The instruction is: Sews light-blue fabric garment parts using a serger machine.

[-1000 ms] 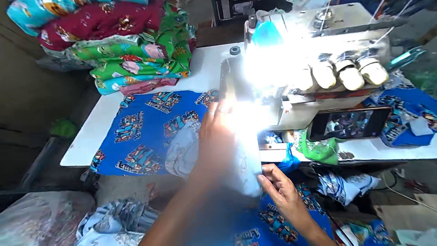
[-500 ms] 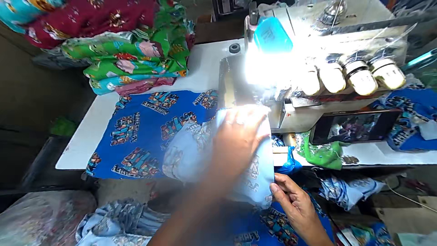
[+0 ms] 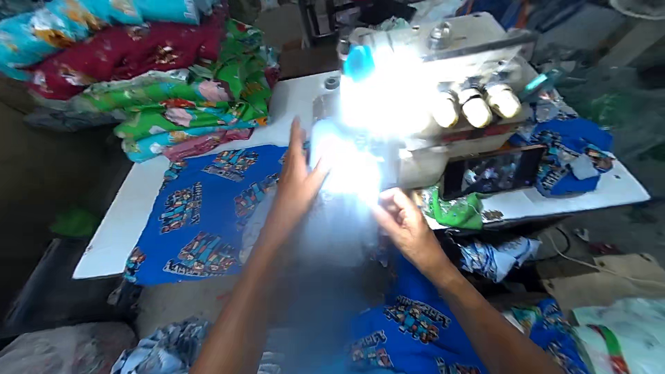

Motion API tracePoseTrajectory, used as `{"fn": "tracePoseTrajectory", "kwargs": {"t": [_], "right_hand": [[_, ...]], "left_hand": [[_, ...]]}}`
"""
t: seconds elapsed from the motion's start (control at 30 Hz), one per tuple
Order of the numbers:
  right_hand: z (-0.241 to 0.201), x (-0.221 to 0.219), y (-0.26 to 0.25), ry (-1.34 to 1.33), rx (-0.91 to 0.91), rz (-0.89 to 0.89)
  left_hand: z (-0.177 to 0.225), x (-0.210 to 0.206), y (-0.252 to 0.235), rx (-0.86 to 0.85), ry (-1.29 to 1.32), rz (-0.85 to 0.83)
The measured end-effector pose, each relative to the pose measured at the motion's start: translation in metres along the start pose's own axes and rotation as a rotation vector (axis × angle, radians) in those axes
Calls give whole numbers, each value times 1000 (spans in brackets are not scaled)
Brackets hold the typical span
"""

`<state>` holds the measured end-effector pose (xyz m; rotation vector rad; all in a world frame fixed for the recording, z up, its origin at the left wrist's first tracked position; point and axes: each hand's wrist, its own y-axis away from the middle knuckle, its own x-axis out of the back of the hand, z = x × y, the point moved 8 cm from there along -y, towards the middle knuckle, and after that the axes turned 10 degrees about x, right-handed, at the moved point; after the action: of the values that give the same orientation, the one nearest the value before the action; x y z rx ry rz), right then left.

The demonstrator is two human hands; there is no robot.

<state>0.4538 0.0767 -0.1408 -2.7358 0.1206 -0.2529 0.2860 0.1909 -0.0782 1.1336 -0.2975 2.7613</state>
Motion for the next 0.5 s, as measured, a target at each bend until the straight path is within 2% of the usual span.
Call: {"fn": "tracePoseTrajectory", "kwargs": {"t": [0.03, 0.13, 0.23, 0.3, 0.33, 0.43, 0.5], "right_hand": [[3, -3, 9, -2, -23, -27], [12, -5, 38, 88, -37, -87], [16, 3, 55, 133, -59, -62], [16, 4, 57, 131, -89, -58], [15, 4, 56, 127, -92, -59], [14, 0, 55, 141, -97, -77], [15, -1, 56, 134, -136, -91]], "left_hand": [[-10, 0, 33, 43, -51, -74], [-61, 17, 119, 111, -277, -113], [-106, 62, 168, 253, -294, -89], [-119, 91, 187, 362, -122, 67], [-124, 97, 194, 429, 44, 143], [-123, 86, 200, 560, 584, 264], [-116, 76, 199, 589, 629, 296]]}}
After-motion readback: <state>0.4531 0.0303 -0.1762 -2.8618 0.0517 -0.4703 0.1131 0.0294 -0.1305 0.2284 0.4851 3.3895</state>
